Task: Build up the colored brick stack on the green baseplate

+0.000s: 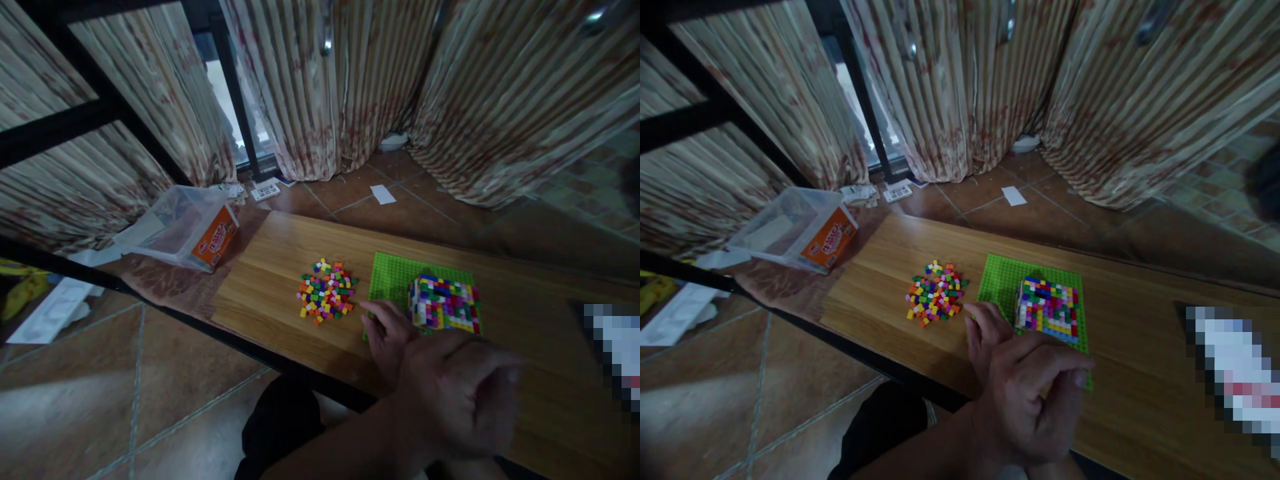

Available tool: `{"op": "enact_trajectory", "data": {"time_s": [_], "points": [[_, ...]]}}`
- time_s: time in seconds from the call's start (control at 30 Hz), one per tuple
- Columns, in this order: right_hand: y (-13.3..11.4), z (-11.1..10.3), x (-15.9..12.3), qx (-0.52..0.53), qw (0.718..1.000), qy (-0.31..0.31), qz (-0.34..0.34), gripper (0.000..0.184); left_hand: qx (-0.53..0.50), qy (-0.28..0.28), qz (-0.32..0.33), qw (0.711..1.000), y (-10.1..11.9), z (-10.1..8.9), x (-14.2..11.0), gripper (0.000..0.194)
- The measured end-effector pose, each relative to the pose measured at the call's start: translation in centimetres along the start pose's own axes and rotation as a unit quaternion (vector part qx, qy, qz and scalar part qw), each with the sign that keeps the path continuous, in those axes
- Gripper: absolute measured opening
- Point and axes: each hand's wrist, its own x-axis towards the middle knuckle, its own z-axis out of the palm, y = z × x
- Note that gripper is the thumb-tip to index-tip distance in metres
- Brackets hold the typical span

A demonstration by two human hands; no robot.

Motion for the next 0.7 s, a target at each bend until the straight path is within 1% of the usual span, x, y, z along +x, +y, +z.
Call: {"op": "enact_trajectory", "data": {"time_s": [0.07,0.13,0.27,0.4,0.5,0.57,0.7], "points": [[0.1,0.6,0.3,-0.007,1.000,-0.013,-0.009,0.022,-0.001,-0.008,-0.010,1.000,-0.3,-0.7,0.5,0.020],[0.2,1.1,0.6,-0.023,0.999,-0.029,-0.002,0.023,-0.007,-0.005,-0.026,1.000,-0.6,-1.1,0.6,0.019],[0.2,1.7,1.2,-0.078,0.995,-0.057,0.021,0.022,-0.022,0.011,-0.055,0.998,-0.7,-1.6,0.5,0.019],[0.3,1.9,1.6,-0.101,0.992,-0.073,0.015,0.021,-0.032,0.007,-0.064,0.997,-0.8,-1.9,0.4,0.018],[0.3,1.8,1.5,-0.069,0.996,-0.061,0.008,0.020,-0.038,0.012,-0.060,0.997,-0.9,-2.0,0.5,0.019],[0.1,1.6,1.4,-0.037,0.998,-0.040,0.009,0.019,-0.036,0.014,-0.047,0.998,-0.8,-2.0,0.5,0.018],[-0.7,0.8,1.2,-0.002,1.000,-0.003,0.006,0.022,-0.036,-0.016,-0.011,0.999,0.2,-2.1,0.5,0.016]]}}
